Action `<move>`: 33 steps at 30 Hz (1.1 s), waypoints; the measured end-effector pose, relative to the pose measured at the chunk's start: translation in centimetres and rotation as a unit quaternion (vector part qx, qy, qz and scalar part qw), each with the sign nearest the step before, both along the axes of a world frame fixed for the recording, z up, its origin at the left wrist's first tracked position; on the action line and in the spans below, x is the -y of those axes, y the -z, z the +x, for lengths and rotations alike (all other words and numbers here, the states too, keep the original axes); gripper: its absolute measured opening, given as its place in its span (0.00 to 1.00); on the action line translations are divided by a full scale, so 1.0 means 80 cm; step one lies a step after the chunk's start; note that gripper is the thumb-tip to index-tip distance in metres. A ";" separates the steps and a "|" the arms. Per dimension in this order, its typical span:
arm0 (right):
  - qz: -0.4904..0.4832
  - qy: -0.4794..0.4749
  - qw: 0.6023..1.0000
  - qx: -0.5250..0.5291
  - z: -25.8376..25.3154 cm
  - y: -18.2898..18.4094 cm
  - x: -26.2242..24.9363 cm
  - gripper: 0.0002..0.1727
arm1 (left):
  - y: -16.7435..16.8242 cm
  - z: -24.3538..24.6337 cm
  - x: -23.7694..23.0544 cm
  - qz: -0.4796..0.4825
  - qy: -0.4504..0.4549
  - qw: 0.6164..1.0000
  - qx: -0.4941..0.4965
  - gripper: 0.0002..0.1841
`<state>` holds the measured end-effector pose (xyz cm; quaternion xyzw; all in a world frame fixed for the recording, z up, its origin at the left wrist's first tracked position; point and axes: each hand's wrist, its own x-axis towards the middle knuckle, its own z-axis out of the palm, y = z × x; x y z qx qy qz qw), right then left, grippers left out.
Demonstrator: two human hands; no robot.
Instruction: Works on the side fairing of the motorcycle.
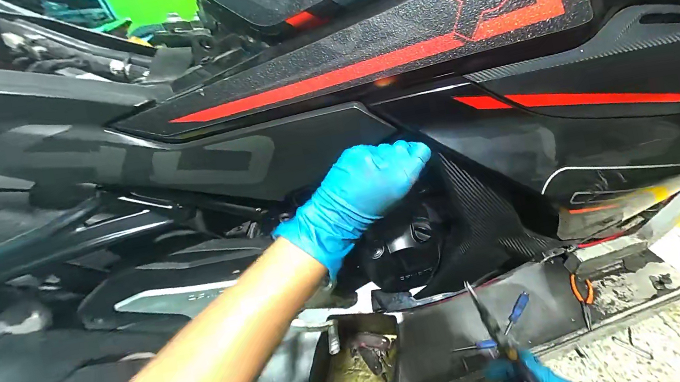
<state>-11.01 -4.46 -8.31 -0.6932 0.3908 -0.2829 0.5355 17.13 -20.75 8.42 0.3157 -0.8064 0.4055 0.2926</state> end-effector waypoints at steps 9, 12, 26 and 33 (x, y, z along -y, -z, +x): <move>-0.108 0.044 0.992 -0.052 0.059 -0.136 0.125 0.35 | 0.069 -0.052 -0.060 0.483 0.041 0.696 -0.530 0.21; -0.092 0.059 0.993 -0.045 0.067 -0.142 0.130 0.34 | 0.064 -0.071 -0.048 0.517 0.080 0.648 -0.554 0.25; -0.010 0.021 0.997 0.073 0.096 -0.172 0.120 0.27 | 0.011 -0.096 -0.042 0.542 0.203 0.382 -0.720 0.08; -0.042 0.050 0.998 0.010 0.093 -0.170 0.086 0.44 | 0.015 -0.091 -0.046 0.624 0.146 0.495 -0.586 0.16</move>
